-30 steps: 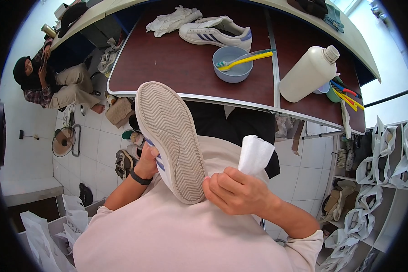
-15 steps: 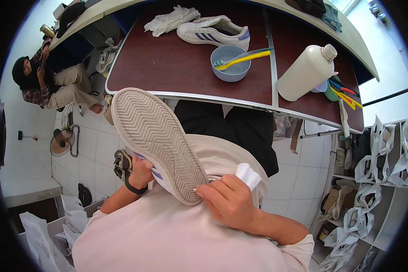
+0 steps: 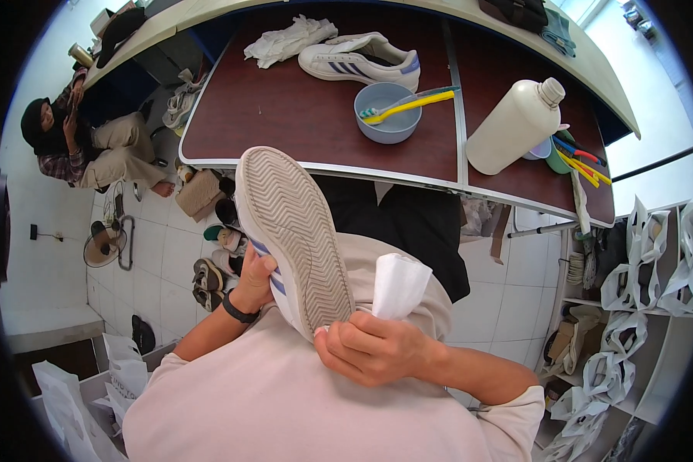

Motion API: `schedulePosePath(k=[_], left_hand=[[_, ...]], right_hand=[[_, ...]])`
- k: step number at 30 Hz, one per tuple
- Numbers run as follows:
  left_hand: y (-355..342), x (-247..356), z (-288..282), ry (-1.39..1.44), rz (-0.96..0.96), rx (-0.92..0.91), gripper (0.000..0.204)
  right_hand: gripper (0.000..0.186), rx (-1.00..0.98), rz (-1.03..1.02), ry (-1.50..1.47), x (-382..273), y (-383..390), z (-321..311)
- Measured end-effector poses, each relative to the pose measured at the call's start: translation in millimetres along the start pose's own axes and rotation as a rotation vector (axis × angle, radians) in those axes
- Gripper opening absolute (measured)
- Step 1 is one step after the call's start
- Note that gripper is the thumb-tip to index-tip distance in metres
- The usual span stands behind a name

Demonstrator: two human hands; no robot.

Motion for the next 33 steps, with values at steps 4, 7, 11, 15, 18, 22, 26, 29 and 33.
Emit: schedulePosePath(k=[4,7,11,15,18,22,26,29,33], left_hand=[[-4,1,-6,0.018,-0.014,-0.041,0.092],[-4,-2,-18,0.120,-0.042,-0.057,0.089],[-2,-4,-26,0.138,-0.054,-0.078,0.093],[-1,-6,-31,0.109,-0.065,-0.053,0.097],[-1,-7,-32,0.101,-0.074,-0.038,0.099],[-1,-5,-33,0.086,-0.082,-0.036,0.101],[-1,-4,-29,0.103,-0.075,-0.043,0.100],[-2,-4,-26,0.109,-0.067,-0.063,0.097],[4,-5,-24,0.020,-0.002,-0.013,0.093]], right_hand=[[0.019,-0.044,0.153,-0.163,9,-7,-4],[0.023,0.048,0.426,-0.361,18,-3,-5],[0.029,0.100,0.668,-0.344,33,11,-16],[0.028,0.051,0.666,-0.304,30,17,-15],[0.028,0.023,0.587,-0.249,28,15,-15],[0.025,0.023,0.449,-0.151,26,13,-14],[0.020,-0.036,0.294,-0.041,26,9,-14],[0.018,-0.086,0.182,0.049,25,4,-13],[0.016,-0.169,0.059,0.042,19,8,-9]])
Point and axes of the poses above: each hand's wrist, its own y-axis away from the middle knuckle, its own z-axis out of the palm, x = y × z, the point moved 3 cm from there along -y, towards the middle knuckle, and after that the axes turned 2 degrees about z, right-handed, at the moved point
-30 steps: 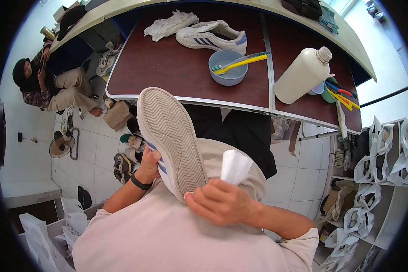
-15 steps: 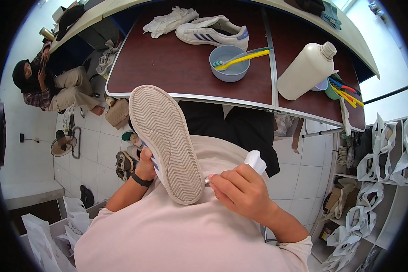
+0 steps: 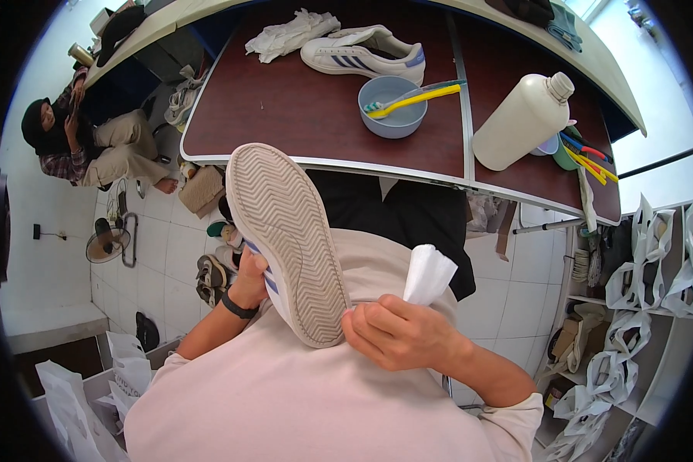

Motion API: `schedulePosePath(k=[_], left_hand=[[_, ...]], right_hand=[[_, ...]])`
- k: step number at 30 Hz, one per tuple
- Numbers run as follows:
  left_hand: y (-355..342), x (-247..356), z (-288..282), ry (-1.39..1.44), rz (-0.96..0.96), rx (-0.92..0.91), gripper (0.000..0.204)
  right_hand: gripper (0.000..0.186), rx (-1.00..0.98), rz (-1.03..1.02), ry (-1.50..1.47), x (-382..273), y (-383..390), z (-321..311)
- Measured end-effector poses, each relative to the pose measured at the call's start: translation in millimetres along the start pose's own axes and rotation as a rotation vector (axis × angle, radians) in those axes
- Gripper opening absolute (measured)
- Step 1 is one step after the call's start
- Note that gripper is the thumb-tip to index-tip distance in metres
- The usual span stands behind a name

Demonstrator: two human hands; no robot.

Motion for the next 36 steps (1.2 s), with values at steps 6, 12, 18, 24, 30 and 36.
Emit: schedulePosePath(k=[6,12,18,24,30,36], left_hand=[[8,11,8,-0.024,0.038,0.003,0.091],[27,11,-4,-0.044,0.140,0.112,0.087],[20,15,6,-0.016,0.134,0.090,0.086],[10,7,10,0.059,0.086,0.089,0.087],[6,11,11,0.051,0.050,0.052,0.088],[6,9,-5,0.067,0.041,0.045,0.090]], right_hand=[[0.017,0.024,0.103,-0.162,-9,-3,-1],[0.024,0.108,0.482,-0.423,-14,-4,5],[0.022,0.124,0.392,-0.356,-17,-12,6],[0.020,0.164,0.002,-0.087,-22,-14,2],[0.019,0.158,0.245,-0.406,-9,-11,5],[0.030,0.257,0.518,-0.337,11,5,-2]])
Point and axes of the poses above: each hand's wrist, its own y-axis away from the middle knuckle, its own z-axis out of the palm, x = y × z, the point moved 3 cm from there along -y, towards the middle knuckle, and after that the axes turned 2 degrees about z, right-handed, at the moved point
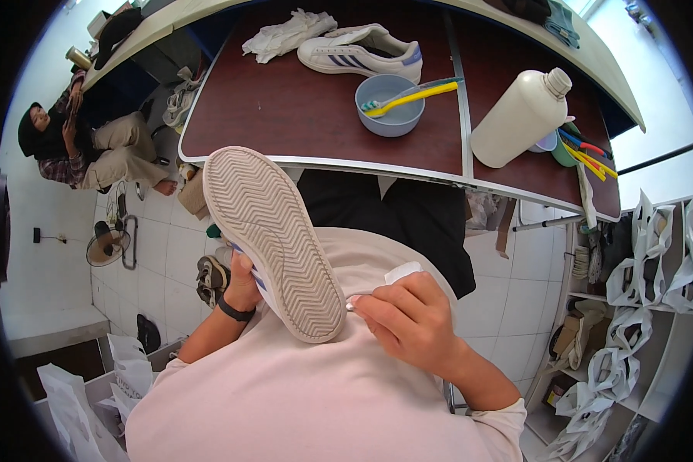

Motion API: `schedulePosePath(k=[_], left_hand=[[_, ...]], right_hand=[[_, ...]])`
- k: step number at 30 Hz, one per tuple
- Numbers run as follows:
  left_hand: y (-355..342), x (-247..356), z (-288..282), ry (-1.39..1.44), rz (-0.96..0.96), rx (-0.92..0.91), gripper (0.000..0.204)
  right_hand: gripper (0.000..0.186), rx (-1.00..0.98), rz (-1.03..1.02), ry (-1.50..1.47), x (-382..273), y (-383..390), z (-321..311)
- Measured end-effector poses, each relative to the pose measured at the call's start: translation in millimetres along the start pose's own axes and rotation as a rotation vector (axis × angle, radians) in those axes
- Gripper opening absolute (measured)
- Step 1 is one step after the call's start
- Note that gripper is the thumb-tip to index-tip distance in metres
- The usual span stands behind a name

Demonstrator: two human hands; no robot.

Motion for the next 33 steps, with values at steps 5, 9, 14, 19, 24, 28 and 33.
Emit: schedulePosePath(k=[5,9,14,19,24,28,33], left_hand=[[-1,1,2,-0.023,0.007,-0.002,0.091],[0,1,1,-0.027,-0.009,-0.004,0.093],[0,3,3,-0.018,-0.023,-0.002,0.094],[-1,3,8,-0.019,0.000,0.011,0.096],[4,1,4,-0.052,-0.016,0.013,0.097],[14,-4,-13,-0.152,0.029,0.033,0.092],[27,-5,-30,-0.636,0.122,0.023,0.063]], right_hand=[[0.028,-0.066,-0.073,0.083,-2,5,-1],[0.025,-0.077,-0.133,0.124,-4,6,1],[0.025,-0.099,-0.228,0.202,-2,4,3],[0.023,-0.127,-0.311,0.267,-3,3,4],[0.017,-0.172,-0.446,0.326,-13,8,8],[0.014,-0.189,-0.503,0.278,-21,13,9],[0.014,-0.242,-0.068,0.012,-21,11,12]])
Point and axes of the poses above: each hand's wrist, its own y-axis away from the middle knuckle, its own z-axis out of the palm, x = y × z, the point moved 3 cm from there along -y, towards the middle knuckle, and after that the axes turned 2 degrees about z, right-handed, at the moved point
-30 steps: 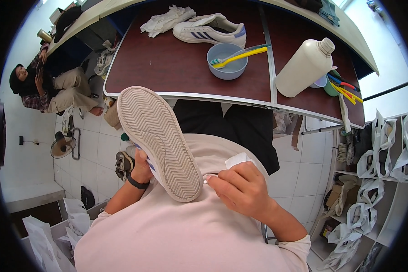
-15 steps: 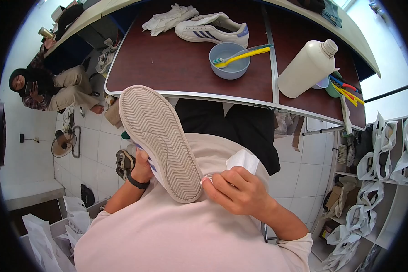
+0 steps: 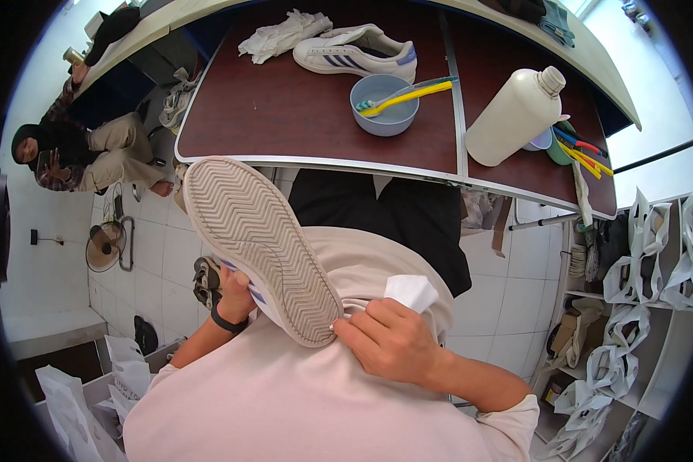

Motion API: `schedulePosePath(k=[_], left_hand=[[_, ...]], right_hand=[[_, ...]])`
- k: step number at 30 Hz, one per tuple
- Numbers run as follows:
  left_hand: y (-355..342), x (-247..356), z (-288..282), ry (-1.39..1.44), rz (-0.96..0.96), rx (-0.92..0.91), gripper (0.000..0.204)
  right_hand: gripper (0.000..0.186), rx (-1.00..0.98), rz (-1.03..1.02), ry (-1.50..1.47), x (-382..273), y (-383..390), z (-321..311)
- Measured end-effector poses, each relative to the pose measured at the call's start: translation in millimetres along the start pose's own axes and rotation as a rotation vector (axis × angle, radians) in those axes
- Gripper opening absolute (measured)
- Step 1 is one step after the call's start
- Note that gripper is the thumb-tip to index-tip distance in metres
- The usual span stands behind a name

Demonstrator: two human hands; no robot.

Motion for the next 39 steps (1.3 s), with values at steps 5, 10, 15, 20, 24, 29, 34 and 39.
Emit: schedulePosePath(k=[5,10,15,20,24,29,34,39], left_hand=[[10,-7,-1,-0.209,0.213,0.081,0.044],[0,8,15,0.341,0.048,0.098,0.071],[-12,26,31,0.470,-0.014,0.103,0.083],[-13,28,33,0.475,-0.060,0.117,0.085],[-21,28,36,0.530,-0.063,0.073,0.084],[-25,21,30,0.618,-0.119,0.051,0.084],[-25,23,28,0.632,-0.113,0.052,0.086],[-25,24,29,0.633,-0.091,0.053,0.092]], right_hand=[[0.023,0.100,0.085,-0.160,-5,-5,8],[0.024,0.106,0.011,-0.121,-3,-6,8],[0.024,0.110,-0.173,0.060,-4,-6,8],[0.021,0.093,-0.300,0.151,-9,-7,5],[0.018,0.075,-0.430,0.241,-11,-7,8],[0.021,0.181,-0.111,-0.018,2,-9,-2],[0.026,0.224,0.114,-0.072,11,-3,-8],[0.023,0.176,0.093,-0.059,6,-2,-7]])
Point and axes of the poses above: each hand's wrist, its own y-axis away from the middle knuckle, its own z-axis out of the palm, x = y × z, the point moved 3 cm from there along -y, towards the middle knuckle, and after that the axes turned 2 degrees about z, right-handed, at the moved point
